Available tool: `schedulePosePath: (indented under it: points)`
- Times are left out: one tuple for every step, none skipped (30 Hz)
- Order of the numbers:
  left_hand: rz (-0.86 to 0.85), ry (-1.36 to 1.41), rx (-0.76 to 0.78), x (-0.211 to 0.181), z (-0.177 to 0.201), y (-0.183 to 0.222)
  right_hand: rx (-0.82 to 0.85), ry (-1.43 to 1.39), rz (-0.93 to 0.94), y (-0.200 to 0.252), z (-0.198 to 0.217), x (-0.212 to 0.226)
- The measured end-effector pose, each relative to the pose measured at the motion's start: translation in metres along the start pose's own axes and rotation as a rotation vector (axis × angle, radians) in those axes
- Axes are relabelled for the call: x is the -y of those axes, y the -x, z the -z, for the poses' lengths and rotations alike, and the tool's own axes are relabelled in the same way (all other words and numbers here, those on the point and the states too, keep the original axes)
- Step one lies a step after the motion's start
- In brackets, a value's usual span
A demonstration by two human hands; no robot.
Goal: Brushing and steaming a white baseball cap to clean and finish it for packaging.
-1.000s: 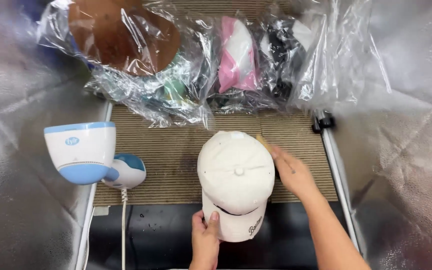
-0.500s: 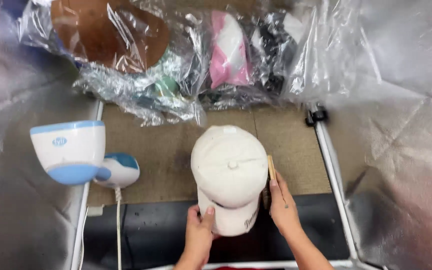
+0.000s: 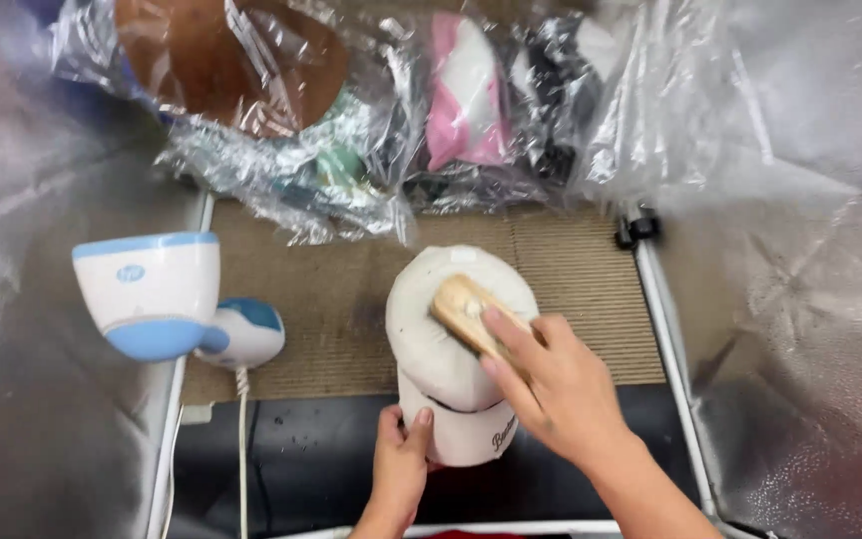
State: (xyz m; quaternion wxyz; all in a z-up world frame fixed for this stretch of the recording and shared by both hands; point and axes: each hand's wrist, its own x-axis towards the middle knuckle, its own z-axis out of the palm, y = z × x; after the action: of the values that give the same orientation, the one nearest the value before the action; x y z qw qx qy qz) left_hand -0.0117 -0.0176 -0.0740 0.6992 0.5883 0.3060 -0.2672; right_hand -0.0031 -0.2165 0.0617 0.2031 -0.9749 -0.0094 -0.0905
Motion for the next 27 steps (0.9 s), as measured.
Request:
schedulePosePath:
  points:
    - [-0.002, -0.005, 0.005, -0.007, -0.004, 0.003, -0.005, 0.001, -0.005, -0.017, -0.011, -0.016]
    - [0.008, -0.009, 0.000, -0.015, -0.006, 0.006, -0.068, -0.172, -0.201, -0.033, -0.022, -0.031]
    - [0.024, -0.003, -0.014, -0.019, -0.007, 0.011, -0.115, -0.346, -0.388, -0.049, -0.034, -0.045]
    - [0.027, 0.003, -0.019, -0.013, -0.006, 0.014, -0.107, -0.345, -0.384, -0.039, -0.041, -0.055]
    - [0.028, 0.002, -0.016, -0.013, -0.006, 0.013, -0.033, -0.449, -0.544, -0.039, -0.049, -0.064]
    - [0.029, 0.000, -0.012, -0.012, -0.007, 0.012, 0.047, -0.549, -0.704, -0.039, -0.057, -0.074]
    - [0.035, -0.010, -0.005, -0.016, -0.005, 0.015, 0.042, -0.548, -0.717, -0.032, -0.055, -0.074]
    - [0.044, -0.033, -0.013, -0.019, -0.004, 0.018, 0.063, -0.550, -0.808, -0.026, -0.054, -0.075]
    - [0.041, -0.045, -0.021, -0.026, -0.006, 0.017, 0.080, -0.550, -0.882, -0.028, -0.052, -0.077]
    - [0.036, -0.043, -0.014, -0.036, -0.008, 0.020, 0.072, -0.546, -0.879, -0.015, -0.047, -0.085]
    - [0.035, -0.213, -0.057, -0.044, -0.004, 0.027, -0.183, -0.536, -0.792, -0.005, -0.047, -0.089]
    - [0.038, -0.384, -0.101, -0.052, -0.001, 0.034, -0.436, -0.527, -0.699, 0.004, -0.047, -0.094]
    - [0.040, -0.387, -0.104, -0.049, 0.009, 0.034, -0.434, -0.530, -0.703, 0.012, -0.030, -0.081]
    - [-0.349, -0.487, -0.151, -0.046, 0.018, 0.033, -0.339, -0.501, -0.599, 0.019, -0.013, -0.070]
    - [-0.745, -0.569, -0.195, -0.044, 0.024, 0.031, -0.250, -0.467, -0.495, 0.024, 0.007, -0.060]
    - [-0.746, -0.571, -0.190, -0.072, 0.017, 0.046, -0.253, -0.465, -0.497, 0.021, 0.016, -0.052]
    - [-1.150, -0.686, -0.006, -0.097, 0.013, 0.065, -0.134, -0.517, -0.158, 0.019, 0.025, -0.042]
    - [-1.545, -0.794, 0.202, -0.121, 0.010, 0.084, -0.012, -0.560, 0.181, 0.018, 0.033, -0.032]
    - [-1.544, -0.792, 0.187, -0.128, 0.005, 0.083, -0.004, -0.562, 0.193, 0.014, 0.025, -0.027]
    - [-1.501, -1.031, 0.259, -0.135, -0.001, 0.083, 0.012, -0.630, 0.179, 0.012, 0.018, -0.023]
    - [-1.444, -1.273, 0.336, -0.144, -0.006, 0.082, 0.020, -0.700, 0.162, 0.009, 0.010, -0.019]
    - [-1.446, -1.275, 0.326, -0.151, -0.006, 0.073, 0.022, -0.702, 0.171, 0.005, -0.002, -0.020]
    - [-1.267, -1.259, 0.364, -0.156, -0.006, 0.065, -0.037, -0.741, -0.002, 0.005, -0.015, -0.021]
    - [-1.089, -1.236, 0.401, -0.162, -0.006, 0.057, -0.095, -0.776, -0.176, 0.003, -0.027, -0.022]
    - [-1.095, -1.239, 0.402, -0.156, -0.008, 0.056, -0.102, -0.776, -0.175, 0.004, -0.030, -0.023]
    - [-1.302, -1.209, 0.268, -0.151, -0.010, 0.055, -0.168, -0.656, -0.140, 0.004, -0.033, -0.023]
    - [-1.508, -1.166, 0.124, -0.148, -0.012, 0.052, -0.234, -0.537, -0.102, 0.000, -0.038, -0.024]
